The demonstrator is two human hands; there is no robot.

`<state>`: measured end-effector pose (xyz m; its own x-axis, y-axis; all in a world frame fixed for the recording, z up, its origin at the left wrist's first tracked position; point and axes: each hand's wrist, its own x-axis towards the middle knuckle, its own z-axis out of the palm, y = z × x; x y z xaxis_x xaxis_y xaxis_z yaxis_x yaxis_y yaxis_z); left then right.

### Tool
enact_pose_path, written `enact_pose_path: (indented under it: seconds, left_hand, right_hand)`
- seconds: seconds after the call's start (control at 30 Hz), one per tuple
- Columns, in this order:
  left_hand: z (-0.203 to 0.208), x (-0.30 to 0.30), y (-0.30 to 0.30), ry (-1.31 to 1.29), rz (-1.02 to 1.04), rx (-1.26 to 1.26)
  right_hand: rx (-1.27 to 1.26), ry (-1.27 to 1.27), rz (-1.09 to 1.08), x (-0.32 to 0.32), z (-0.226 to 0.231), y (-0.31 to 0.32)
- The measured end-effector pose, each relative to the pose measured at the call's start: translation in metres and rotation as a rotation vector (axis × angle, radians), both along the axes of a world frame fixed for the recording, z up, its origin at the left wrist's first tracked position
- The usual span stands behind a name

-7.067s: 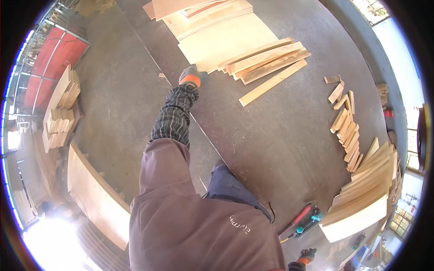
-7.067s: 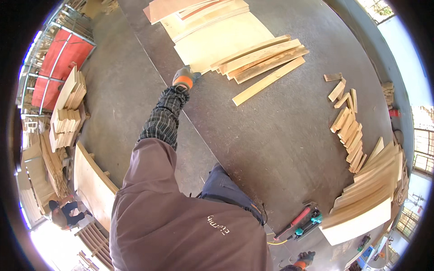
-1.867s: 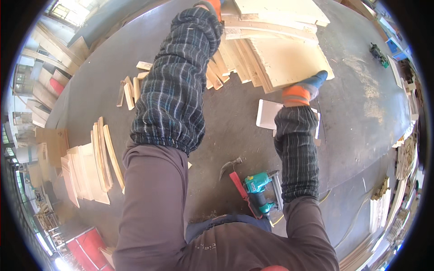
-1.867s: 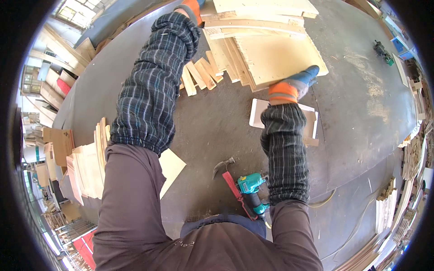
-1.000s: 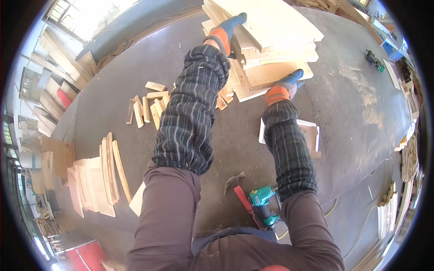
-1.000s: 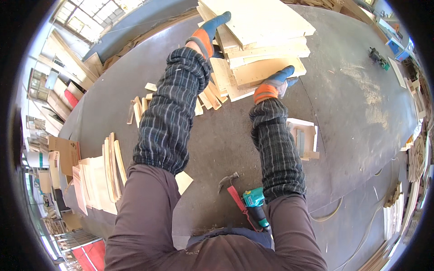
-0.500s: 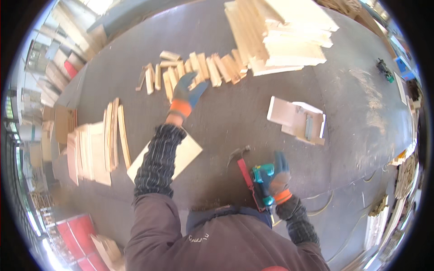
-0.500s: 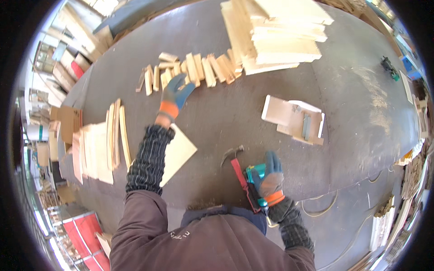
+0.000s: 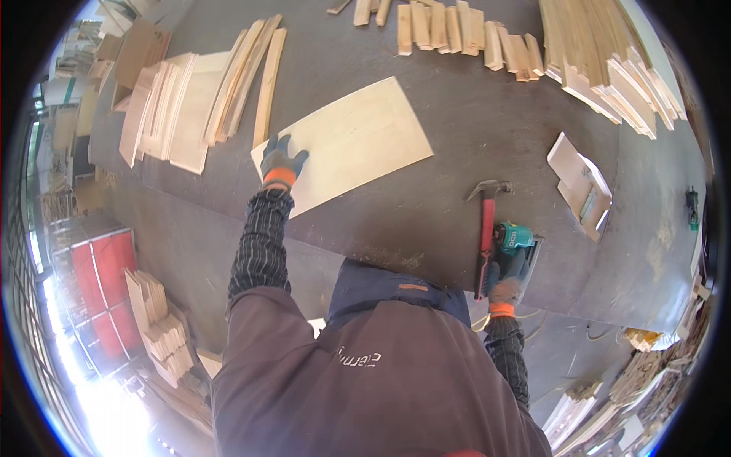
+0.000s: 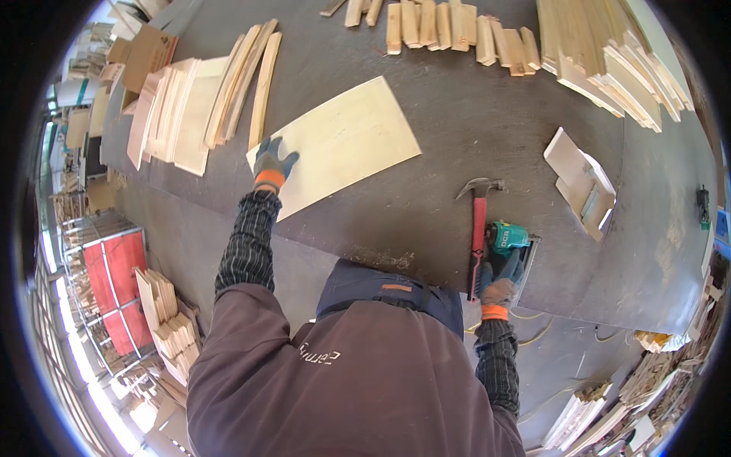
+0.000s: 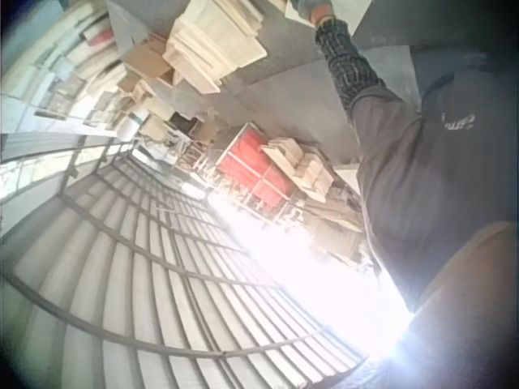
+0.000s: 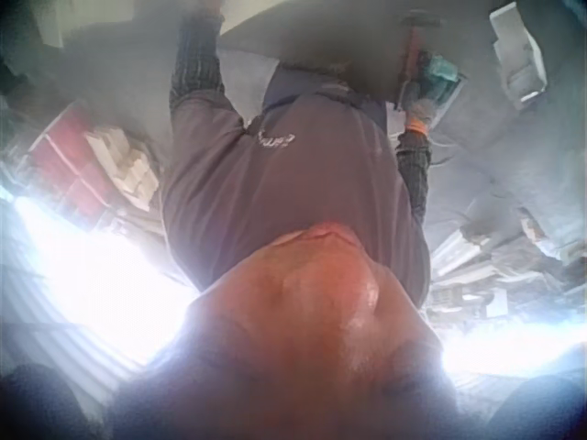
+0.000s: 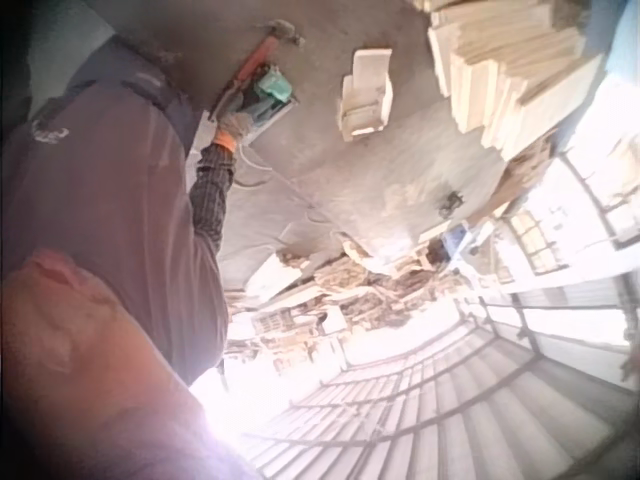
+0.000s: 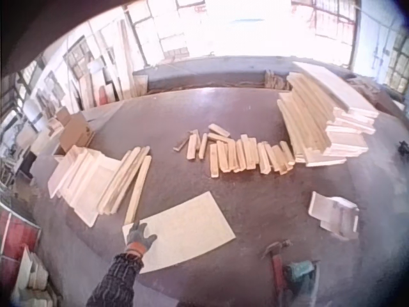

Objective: Assembling small wooden pieces by aligning them and securing them with a pneumatic nail gun.

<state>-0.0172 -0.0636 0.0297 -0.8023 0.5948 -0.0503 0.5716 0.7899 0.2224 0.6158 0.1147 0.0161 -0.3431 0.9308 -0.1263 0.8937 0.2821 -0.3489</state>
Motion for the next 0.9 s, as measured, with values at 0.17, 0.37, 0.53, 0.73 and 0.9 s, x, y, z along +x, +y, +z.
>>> enact_pose_path:
  seconds: [0.17, 0.37, 0.53, 0.73, 0.9]
  left_hand:
    - [0.002, -0.010, -0.032, 0.185, 0.189, 0.134]
    - [-0.023, -0.072, -0.060, 0.191, 0.228, 0.130]
    - [-0.006, -0.104, -0.029, -0.138, 0.441, 0.089]
    - [-0.025, -0.111, 0.006, -0.055, 0.428, -0.099]
    - [-0.027, -0.119, -0.006, -0.188, 0.445, -0.043]
  right_hand:
    - [0.157, -0.161, -0.114, 0.063, -0.048, 0.029]
    - [0.115, -0.253, -0.225, 0.069, -0.010, 0.074]
    - [0.105, 0.099, 0.094, -0.127, 0.050, 0.048]
    - [-0.115, 0.128, 0.114, -0.304, 0.029, 0.054]
    - [-0.118, -0.127, 0.166, -0.371, 0.009, 0.032]
